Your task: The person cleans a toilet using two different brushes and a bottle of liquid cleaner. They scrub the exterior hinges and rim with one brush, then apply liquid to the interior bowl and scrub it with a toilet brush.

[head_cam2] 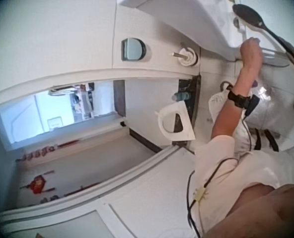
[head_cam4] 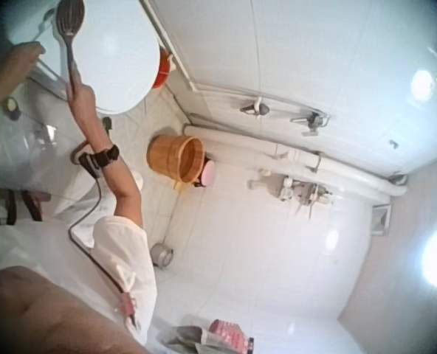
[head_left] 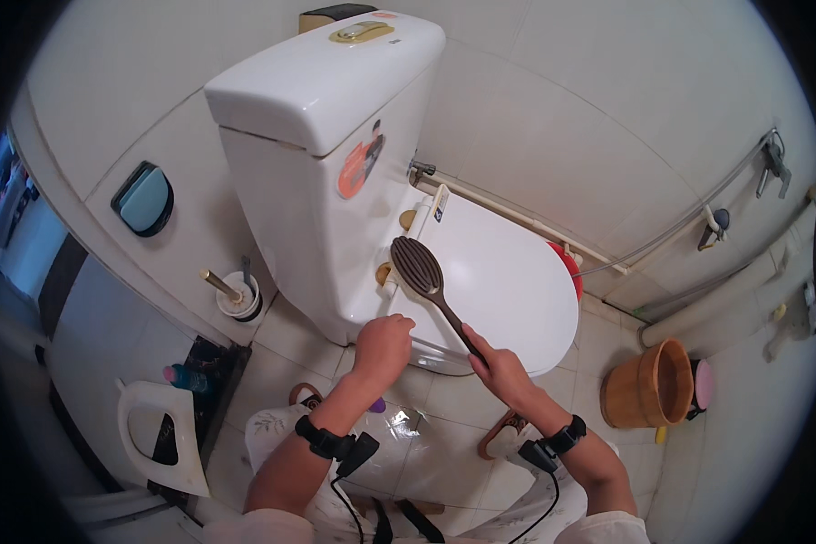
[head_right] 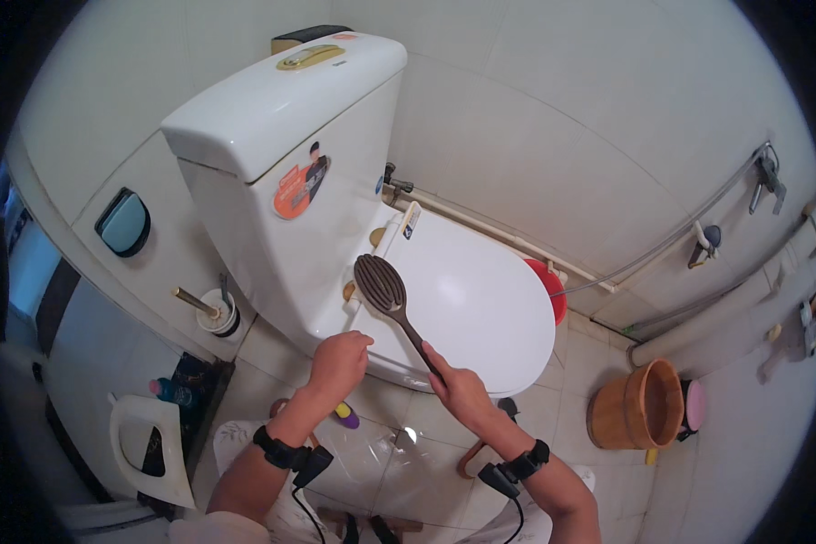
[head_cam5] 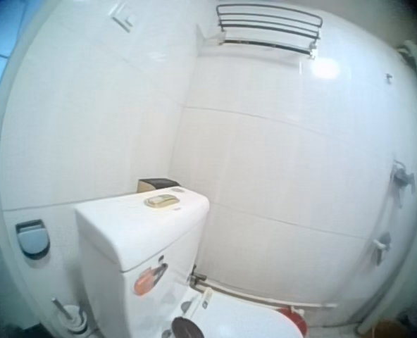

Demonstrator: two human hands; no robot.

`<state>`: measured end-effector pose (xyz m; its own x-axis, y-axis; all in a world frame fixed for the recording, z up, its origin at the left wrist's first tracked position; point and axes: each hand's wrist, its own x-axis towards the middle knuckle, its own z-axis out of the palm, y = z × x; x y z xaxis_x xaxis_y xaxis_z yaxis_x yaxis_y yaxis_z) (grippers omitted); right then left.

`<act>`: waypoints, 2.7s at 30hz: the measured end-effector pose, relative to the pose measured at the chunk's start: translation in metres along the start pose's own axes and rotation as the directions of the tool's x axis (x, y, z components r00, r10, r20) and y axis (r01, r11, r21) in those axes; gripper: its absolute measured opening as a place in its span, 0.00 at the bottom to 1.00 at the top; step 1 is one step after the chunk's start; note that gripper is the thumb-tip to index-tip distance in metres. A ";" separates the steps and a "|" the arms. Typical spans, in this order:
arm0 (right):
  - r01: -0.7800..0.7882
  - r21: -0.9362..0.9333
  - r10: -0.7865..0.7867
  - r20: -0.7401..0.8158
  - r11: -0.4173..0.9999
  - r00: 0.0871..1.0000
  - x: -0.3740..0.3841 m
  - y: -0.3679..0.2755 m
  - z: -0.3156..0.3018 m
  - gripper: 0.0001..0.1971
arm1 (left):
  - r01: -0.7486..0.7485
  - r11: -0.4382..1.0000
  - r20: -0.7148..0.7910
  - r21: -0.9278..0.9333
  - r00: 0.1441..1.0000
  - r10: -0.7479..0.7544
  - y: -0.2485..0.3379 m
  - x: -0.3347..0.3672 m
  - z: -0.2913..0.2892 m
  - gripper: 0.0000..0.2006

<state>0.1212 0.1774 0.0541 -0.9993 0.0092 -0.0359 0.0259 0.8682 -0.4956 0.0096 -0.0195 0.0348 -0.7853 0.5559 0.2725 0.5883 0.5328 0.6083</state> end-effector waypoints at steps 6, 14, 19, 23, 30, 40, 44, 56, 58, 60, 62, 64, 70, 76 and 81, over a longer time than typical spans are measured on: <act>-0.100 -0.373 0.033 -0.183 0.923 0.983 0.112 0.064 -0.012 0.26 | -0.035 0.999 -0.010 -0.013 0.999 0.035 0.004 0.005 0.008 0.09; -0.083 -0.281 0.037 -0.165 0.956 0.986 0.102 0.042 0.010 0.27 | 0.004 1.000 -0.048 -0.012 0.999 -0.005 0.002 0.007 -0.001 0.09; -0.019 -0.345 0.037 0.046 0.938 0.998 0.037 0.006 -0.026 0.28 | 0.005 1.000 0.007 0.019 1.000 -0.005 0.004 0.000 -0.003 0.09; 0.004 -0.502 0.007 0.019 0.865 1.000 0.102 0.014 -0.066 0.22 | -0.030 1.000 -0.033 0.002 0.999 0.030 0.006 0.000 0.002 0.08; 0.061 -0.484 0.038 0.192 0.873 0.981 0.207 0.022 -0.140 0.19 | -0.015 0.991 -0.073 -0.134 0.997 0.005 0.001 0.007 0.016 0.08; 0.099 -0.503 0.155 0.438 0.859 0.885 0.240 -0.031 -0.189 0.19 | -0.080 0.991 -0.051 -0.106 0.996 0.075 0.011 0.022 0.027 0.04; 0.160 -0.565 0.168 0.483 0.809 0.859 0.263 -0.040 -0.189 0.19 | -0.105 0.989 -0.048 -0.103 0.994 0.101 0.015 0.029 0.028 0.04; 0.191 -0.639 0.216 0.503 0.745 0.837 0.268 -0.042 -0.189 0.20 | -0.035 0.992 0.012 -0.123 0.999 0.036 -0.002 0.047 0.033 0.07; 0.176 -0.597 0.171 0.479 0.783 0.861 0.257 -0.045 -0.202 0.18 | -0.044 0.988 -0.099 -0.148 0.995 0.029 -0.009 0.046 0.033 0.05; 0.239 -0.597 0.067 0.444 0.766 0.893 0.241 -0.020 -0.226 0.19 | -0.046 0.991 -0.042 -0.123 0.998 0.041 -0.007 0.052 0.031 0.05; 0.307 -0.590 -0.046 0.414 0.747 0.909 0.231 -0.010 -0.231 0.21 | -0.063 0.989 -0.044 -0.132 0.997 0.057 -0.008 0.057 0.037 0.05; 0.197 -0.568 0.003 0.332 0.799 0.943 0.226 -0.021 -0.221 0.21 | -0.066 0.989 -0.042 -0.129 0.997 0.061 -0.012 0.058 0.040 0.06; 0.063 -0.477 0.099 0.305 0.877 0.947 0.196 0.017 -0.179 0.23 | -0.039 0.990 -0.069 -0.133 0.997 0.030 -0.008 0.063 0.045 0.06; -0.021 -0.271 0.072 0.180 0.962 0.981 0.119 0.042 -0.159 0.23 | -0.023 0.963 -0.212 -0.267 0.977 -0.036 -0.012 0.069 0.026 0.11; -0.202 -0.007 0.199 0.200 0.979 0.959 0.062 0.033 -0.148 0.23 | 0.009 0.946 -0.304 -0.323 0.946 -0.112 -0.009 0.072 0.020 0.23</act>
<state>0.0559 0.2801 0.1641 -0.9482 0.0823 -0.3070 0.2267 0.8521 -0.4717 -0.0481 0.0283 0.0342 -0.8677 0.2720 0.4160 0.4876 0.3032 0.8187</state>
